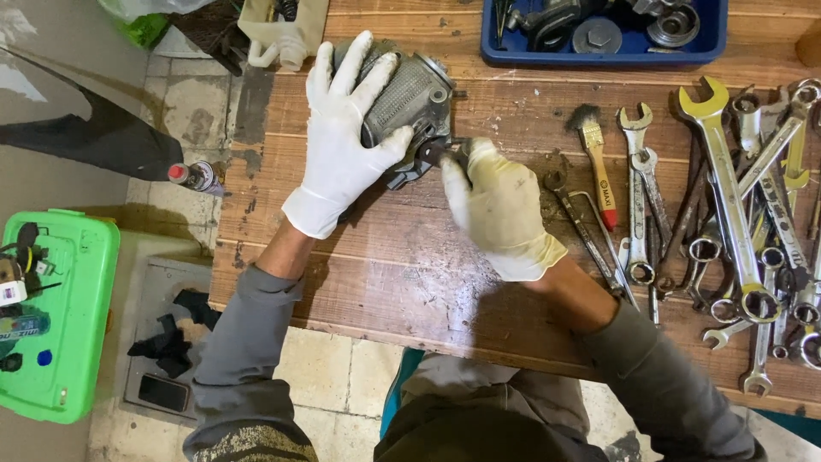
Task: The person assembles mechanical engine components on a wooden workbench. They handle a metal casing, insert a small cylindrical part, and use a brush to clean the interior of the casing. The person also picks up and places various engine parts and tools on the table.
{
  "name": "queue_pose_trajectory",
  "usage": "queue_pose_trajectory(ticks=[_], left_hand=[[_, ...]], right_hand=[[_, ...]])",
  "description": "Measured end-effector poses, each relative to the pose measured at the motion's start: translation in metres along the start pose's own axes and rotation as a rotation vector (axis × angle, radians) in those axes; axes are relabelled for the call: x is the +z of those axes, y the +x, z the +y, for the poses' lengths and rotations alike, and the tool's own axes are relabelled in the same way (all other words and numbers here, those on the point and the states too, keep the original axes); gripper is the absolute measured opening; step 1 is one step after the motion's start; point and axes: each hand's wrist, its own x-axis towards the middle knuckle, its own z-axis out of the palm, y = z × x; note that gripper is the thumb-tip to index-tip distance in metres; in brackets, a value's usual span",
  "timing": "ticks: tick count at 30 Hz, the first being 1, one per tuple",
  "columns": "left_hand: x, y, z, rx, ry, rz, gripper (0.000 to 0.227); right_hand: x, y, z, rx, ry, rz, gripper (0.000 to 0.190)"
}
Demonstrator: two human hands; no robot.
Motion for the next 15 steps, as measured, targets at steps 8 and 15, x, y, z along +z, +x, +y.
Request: queue_pose_trajectory(ticks=[8, 15], left_hand=[[-0.001, 0.001, 0.001, -0.002, -0.002, -0.010, 0.071], [-0.001, 0.001, 0.002, -0.011, 0.010, -0.009, 0.071]], right_hand=[[-0.024, 0.008, -0.017, 0.310, 0.115, -0.164, 0.035], [-0.030, 0.014, -0.007, -0.225, -0.508, -0.338, 0.028]])
